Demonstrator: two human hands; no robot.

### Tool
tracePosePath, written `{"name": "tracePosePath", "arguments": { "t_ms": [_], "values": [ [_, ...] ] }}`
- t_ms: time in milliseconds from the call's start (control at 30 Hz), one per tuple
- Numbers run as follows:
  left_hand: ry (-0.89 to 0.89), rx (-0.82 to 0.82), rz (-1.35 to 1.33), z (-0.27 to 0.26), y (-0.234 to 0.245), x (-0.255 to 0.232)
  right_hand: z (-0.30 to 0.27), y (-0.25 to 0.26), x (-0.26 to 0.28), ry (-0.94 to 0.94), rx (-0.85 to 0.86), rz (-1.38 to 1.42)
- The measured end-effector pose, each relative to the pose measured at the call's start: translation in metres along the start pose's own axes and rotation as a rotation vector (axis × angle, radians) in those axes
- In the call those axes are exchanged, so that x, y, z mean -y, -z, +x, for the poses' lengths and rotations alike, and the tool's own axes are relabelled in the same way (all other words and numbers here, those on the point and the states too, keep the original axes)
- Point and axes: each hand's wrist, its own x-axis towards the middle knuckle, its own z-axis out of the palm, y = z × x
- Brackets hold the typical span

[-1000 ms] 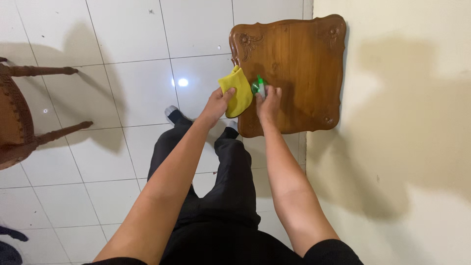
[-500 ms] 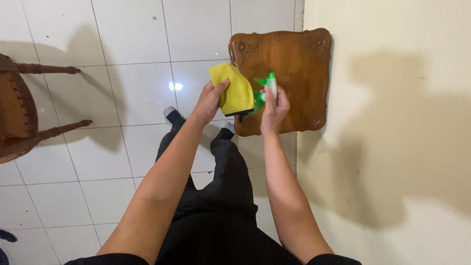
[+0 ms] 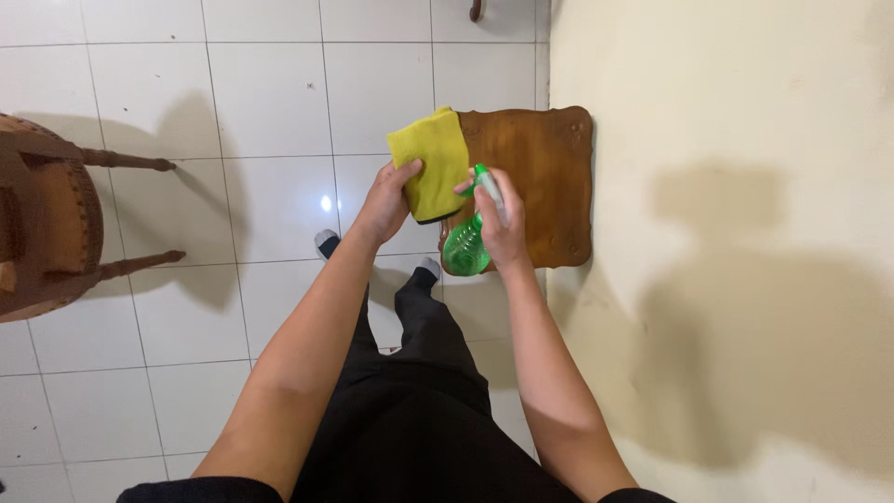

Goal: The person wipes a wooden chair with a yellow cloth, focusing on the armrest and backrest. They briefly spray the cloth with a green bottle and continue wiping the chair's surfaces.

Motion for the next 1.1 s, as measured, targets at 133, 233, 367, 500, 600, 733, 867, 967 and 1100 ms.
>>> {"name": "tracePosePath", "arguments": {
  "t_ms": [133, 233, 367, 500, 600, 733, 867, 967, 1100],
  "values": [
    [-0.022, 0.025, 0.024, -0.007, -0.001, -0.014, -0.003, -0.013, 0.013, 0.114, 0.031, -0.077],
    [0.011, 0.013, 0.046, -0.009, -0.003, -0.018, -0.006, -0.019, 0.018, 0.108, 0.023, -0.204],
    [0.009, 0.036, 0.035, -0.01, -0.004, -0.021, -0.005, -0.027, 0.019, 0.124, 0.02, -0.21],
    [0.006, 0.045, 0.016, -0.009, -0.006, -0.02, -0.007, -0.027, 0.022, 0.206, 0.041, -0.248],
    [0.018, 0.043, 0.028, -0.009, -0.007, -0.018, -0.008, -0.027, 0.021, 0.232, 0.042, -0.217],
    [0.018, 0.03, 0.044, -0.01, -0.01, -0.015, -0.01, -0.024, 0.02, 0.162, 0.024, -0.274],
    [0.022, 0.036, 0.02, -0.009, -0.013, -0.012, -0.012, -0.018, 0.02, 0.232, 0.014, -0.304],
    [0.025, 0.031, 0.031, -0.006, -0.016, -0.009, -0.013, -0.015, 0.015, 0.101, 0.035, -0.374],
    [0.061, -0.006, 0.066, 0.0, -0.021, 0.002, -0.008, -0.007, 0.001, -0.085, 0.038, -0.466]
  ]
}}
